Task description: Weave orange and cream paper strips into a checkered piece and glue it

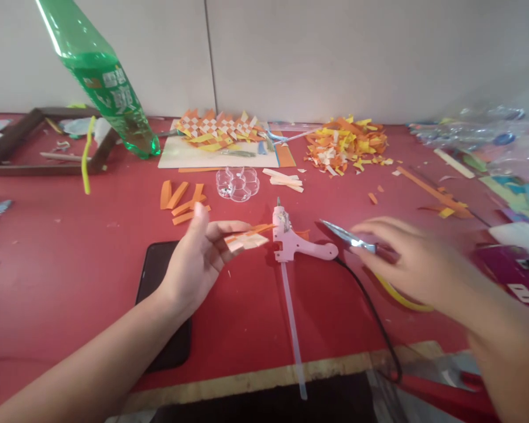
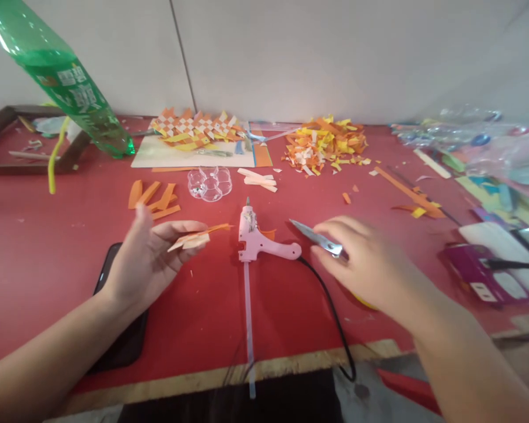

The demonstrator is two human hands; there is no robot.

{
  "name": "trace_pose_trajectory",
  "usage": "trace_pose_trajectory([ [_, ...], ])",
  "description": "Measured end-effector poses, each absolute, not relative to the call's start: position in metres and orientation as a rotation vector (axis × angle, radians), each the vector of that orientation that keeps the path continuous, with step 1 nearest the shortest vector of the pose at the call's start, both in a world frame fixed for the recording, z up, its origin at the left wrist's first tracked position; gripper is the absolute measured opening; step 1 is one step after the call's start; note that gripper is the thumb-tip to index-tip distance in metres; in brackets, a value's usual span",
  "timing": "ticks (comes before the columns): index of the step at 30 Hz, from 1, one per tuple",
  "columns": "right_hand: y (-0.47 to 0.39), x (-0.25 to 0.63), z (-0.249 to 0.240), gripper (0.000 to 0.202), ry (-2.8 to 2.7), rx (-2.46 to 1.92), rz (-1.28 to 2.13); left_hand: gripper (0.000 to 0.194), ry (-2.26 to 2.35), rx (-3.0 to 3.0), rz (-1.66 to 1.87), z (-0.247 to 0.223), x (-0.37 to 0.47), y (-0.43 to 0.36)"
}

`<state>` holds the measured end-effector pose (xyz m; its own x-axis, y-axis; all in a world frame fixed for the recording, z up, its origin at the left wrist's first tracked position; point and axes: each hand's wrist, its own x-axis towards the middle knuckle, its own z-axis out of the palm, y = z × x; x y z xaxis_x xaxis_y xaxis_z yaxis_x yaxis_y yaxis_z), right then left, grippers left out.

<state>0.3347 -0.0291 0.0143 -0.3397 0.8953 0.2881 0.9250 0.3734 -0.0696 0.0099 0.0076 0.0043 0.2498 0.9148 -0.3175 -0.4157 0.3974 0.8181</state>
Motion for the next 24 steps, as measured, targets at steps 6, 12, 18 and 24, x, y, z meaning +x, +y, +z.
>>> trace_pose_trajectory([
  [6, -0.042, 0.307, -0.002, 0.036, -2.449, -1.574, 0.021, 0.032, 0.966, 0.825, 1.126, -0.014, 0.012, 0.011],
  [12, -0.028, 0.291, -0.025, 0.027, -2.46, -1.439, 0.05, 0.035, 1.044, 0.826, 1.049, -0.022, 0.014, 0.015],
  [18, -0.022, 0.323, -0.005, 0.024, -2.374, -1.516, -0.007, 0.026, 1.041, 0.703, 0.977, -0.01, 0.012, 0.02],
  [24, -0.009, 0.418, 0.006, 0.024, -2.22, -1.911, 0.007, 0.033, 0.981, 0.586, 0.996, 0.007, 0.008, 0.04],
])
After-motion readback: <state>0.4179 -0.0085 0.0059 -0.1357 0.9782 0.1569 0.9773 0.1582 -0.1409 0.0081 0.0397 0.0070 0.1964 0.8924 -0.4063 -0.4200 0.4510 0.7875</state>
